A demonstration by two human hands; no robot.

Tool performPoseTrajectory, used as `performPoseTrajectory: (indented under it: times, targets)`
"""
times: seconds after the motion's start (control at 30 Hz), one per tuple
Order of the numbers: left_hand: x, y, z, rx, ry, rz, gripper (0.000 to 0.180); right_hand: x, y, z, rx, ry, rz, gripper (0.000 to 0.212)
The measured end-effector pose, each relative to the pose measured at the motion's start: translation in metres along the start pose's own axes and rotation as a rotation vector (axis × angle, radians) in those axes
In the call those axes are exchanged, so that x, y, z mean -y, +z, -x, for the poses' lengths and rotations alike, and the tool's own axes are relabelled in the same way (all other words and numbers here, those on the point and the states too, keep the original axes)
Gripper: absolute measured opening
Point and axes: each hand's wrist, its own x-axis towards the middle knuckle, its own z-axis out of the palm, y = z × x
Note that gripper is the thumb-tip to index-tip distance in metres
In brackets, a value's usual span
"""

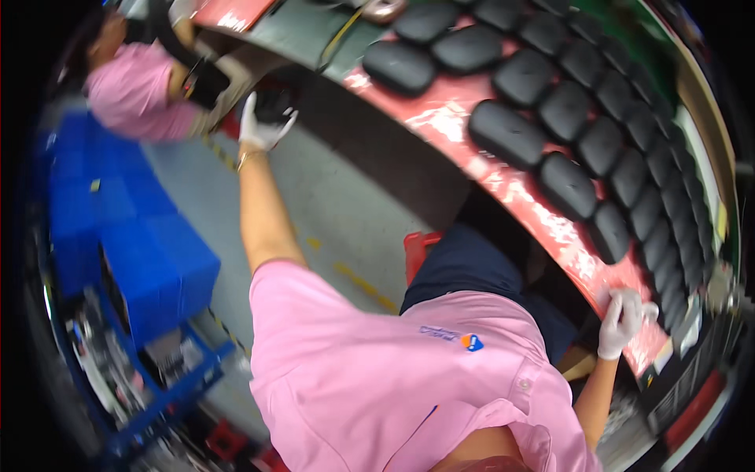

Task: Cleaning and inspecting black wireless earphone charging cases using a cloth.

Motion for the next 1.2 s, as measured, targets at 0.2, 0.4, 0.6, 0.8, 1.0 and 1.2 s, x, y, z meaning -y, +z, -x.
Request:
performPoseTrajectory:
  times: [0.2,0.4,0.6,0.8,1.0,1.2]
  targets:
    - [-0.02,-0.021,0.006,-0.1,-0.161,-0.111,0.057,0.0,0.006,-0.004,0.049,-0.052,0.01,0.006]
    - [-0.015,0.005,0.006,-0.102,-0.216,-0.367,0.059,-0.002,0.004,0.007,-0.011,0.021,-0.066,0.009]
    - [-0.017,-0.037,0.005,0.177,0.05,-0.291,0.052,0.002,0.006,-0.009,-0.052,0.038,-0.122,0.009]
    - [0.085,0.034,0.103,0.833,-0.336,-0.096,0.083,-0.024,-0.05,0.016,-0.464,0.23,0.238,0.025]
    - [0.282,0.182,0.211,1.592,-0.708,-0.055,0.076,-0.053,-0.052,0.05,-0.277,0.299,0.215,0.019]
    - [0.359,0.25,0.262,1.108,-0.537,-0.264,0.088,-0.041,-0.071,0.05,-0.135,0.216,0.004,0.024]
